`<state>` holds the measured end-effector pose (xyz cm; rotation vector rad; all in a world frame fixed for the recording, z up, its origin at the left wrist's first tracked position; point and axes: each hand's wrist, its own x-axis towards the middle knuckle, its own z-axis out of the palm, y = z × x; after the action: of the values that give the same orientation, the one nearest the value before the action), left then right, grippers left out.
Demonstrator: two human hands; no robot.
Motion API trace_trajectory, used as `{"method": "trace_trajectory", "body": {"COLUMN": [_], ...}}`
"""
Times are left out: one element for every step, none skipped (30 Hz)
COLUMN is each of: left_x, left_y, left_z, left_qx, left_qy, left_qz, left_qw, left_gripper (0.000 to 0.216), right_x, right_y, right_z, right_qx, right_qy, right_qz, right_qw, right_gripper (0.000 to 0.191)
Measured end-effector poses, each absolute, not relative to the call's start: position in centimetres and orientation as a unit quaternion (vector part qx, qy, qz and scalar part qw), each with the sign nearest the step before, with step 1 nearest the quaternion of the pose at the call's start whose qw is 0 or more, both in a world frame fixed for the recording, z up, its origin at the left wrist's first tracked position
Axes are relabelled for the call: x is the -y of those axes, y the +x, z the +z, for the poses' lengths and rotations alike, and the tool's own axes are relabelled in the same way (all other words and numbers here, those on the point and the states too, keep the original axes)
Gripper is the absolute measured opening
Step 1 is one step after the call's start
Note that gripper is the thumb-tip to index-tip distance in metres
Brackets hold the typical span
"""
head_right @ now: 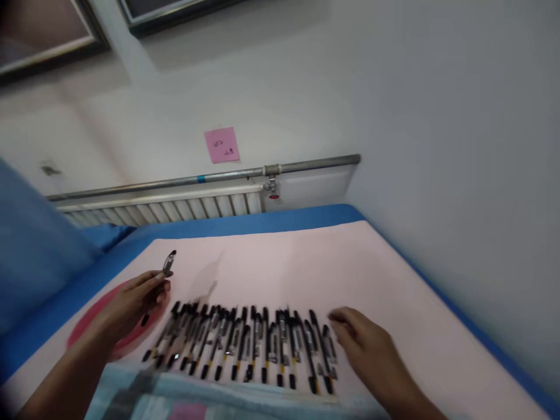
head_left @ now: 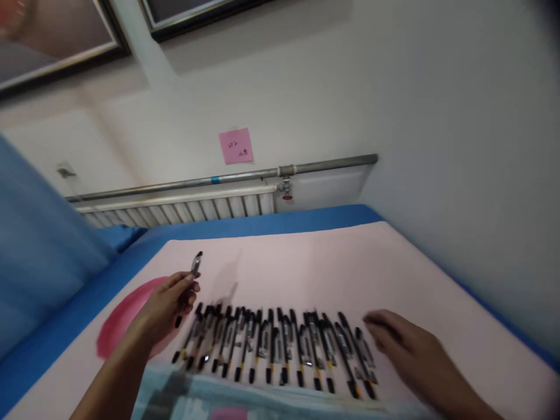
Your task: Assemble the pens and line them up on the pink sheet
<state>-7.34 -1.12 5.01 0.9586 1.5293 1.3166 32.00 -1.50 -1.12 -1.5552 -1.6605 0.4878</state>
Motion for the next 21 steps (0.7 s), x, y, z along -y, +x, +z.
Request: {"method": "trace_trajectory", "body": {"left_x": [0.8, 0.6, 0.4, 0.3, 0.2, 0.1, 0.0, 0.0, -0.1, -0.1, -0.2, -0.2, -0.2, -0.3, -0.3, -0.5, -0.6, -0.8, -1.1, -1.3, -1.5], "left_y": [-4.5, -1.5, 1.4, 4.2, 6.7, 9.0, 11.0, 12.7, 14.1, 15.1, 15.9, 16.4, 16.7, 16.9, 16.8, 16.6, 16.4, 16.0, 15.7, 15.3, 15.0], "left_z": [5.1, 5.2, 5.1, 4.9, 4.7, 4.5, 4.3, 4.0, 3.9, 3.7, 3.6, 3.4, 3.1, 2.9, 2.5, 2.1, 1.7, 1.3, 0.9, 0.6, 0.3], "left_qx": [-0.567, -0.531, -0.5, -0.476, -0.455, -0.435, -0.417, -0.403, -0.393, -0.389, -0.391, -0.398, -0.409, -0.42, -0.429, -0.433, -0.432, -0.427, -0.422, -0.414, -0.403], "left_qy": [0.385, 0.381, 0.379, 0.377, 0.377, 0.379, 0.381, 0.383, 0.385, 0.385, 0.383, 0.378, 0.372, 0.365, 0.356, 0.343, 0.327, 0.304, 0.274, 0.237, 0.2], "left_qz": [0.519, 0.514, 0.496, 0.473, 0.446, 0.419, 0.396, 0.377, 0.364, 0.355, 0.347, 0.337, 0.325, 0.315, 0.31, 0.312, 0.325, 0.347, 0.374, 0.398, 0.418], "left_qw": [0.51, 0.555, 0.6, 0.639, 0.672, 0.701, 0.724, 0.741, 0.752, 0.758, 0.762, 0.765, 0.767, 0.769, 0.77, 0.773, 0.775, 0.778, 0.779, 0.783, 0.789], "left_gripper": [0.025, 0.026, 0.025, 0.025, 0.023, 0.022, 0.02, 0.019, 0.019, 0.02, 0.021, 0.021, 0.022, 0.023, 0.023, 0.022, 0.021, 0.02, 0.019, 0.017, 0.015], "right_x": [1.6, 1.6, 1.5, 1.3, 1.0, 0.7, 0.4, 0.0, -0.3, -0.6, -0.9, -1.1, -1.4, -1.6, -1.8, -2.1, -2.2, -2.4, -2.4, -2.3, -2.1], "right_y": [31.3, 30.7, 30.2, 29.8, 29.5, 29.3, 29.3, 29.3, 29.4, 29.7, 30.0, 30.3, 30.7, 31.2, 31.6, 32.0, 32.3, 32.4, 32.3, 32.1, 31.7], "right_z": [0.1, 1.3, 2.3, 3.1, 3.8, 4.2, 4.4, 4.4, 4.2, 3.9, 3.5, 3.0, 2.5, 2.1, 1.8, 1.6, 1.4, 1.4, 1.4, 1.4, 1.5], "right_qx": [0.668, 0.672, 0.674, 0.67, 0.652, 0.621, 0.585, 0.554, 0.527, 0.497, 0.469, 0.441, 0.412, 0.385, 0.36, 0.34, 0.327, 0.324, 0.333, 0.357, 0.393], "right_qy": [-0.588, -0.569, -0.55, -0.53, -0.514, -0.499, -0.484, -0.467, -0.457, -0.452, -0.448, -0.447, -0.446, -0.447, -0.45, -0.456, -0.464, -0.477, -0.491, -0.502, -0.511], "right_qz": [0.25, 0.293, 0.33, 0.366, 0.41, 0.461, 0.51, 0.547, 0.569, 0.585, 0.599, 0.611, 0.62, 0.624, 0.621, 0.611, 0.597, 0.585, 0.577, 0.575, 0.574], "right_qw": [0.381, 0.372, 0.367, 0.369, 0.377, 0.391, 0.404, 0.419, 0.436, 0.455, 0.469, 0.483, 0.497, 0.513, 0.531, 0.551, 0.566, 0.57, 0.561, 0.537, 0.505], "right_gripper": [0.016, 0.017, 0.017, 0.017, 0.018, 0.019, 0.02, 0.02, 0.021, 0.021, 0.022, 0.022, 0.022, 0.022, 0.022, 0.022, 0.022, 0.021, 0.02, 0.019, 0.018]}}
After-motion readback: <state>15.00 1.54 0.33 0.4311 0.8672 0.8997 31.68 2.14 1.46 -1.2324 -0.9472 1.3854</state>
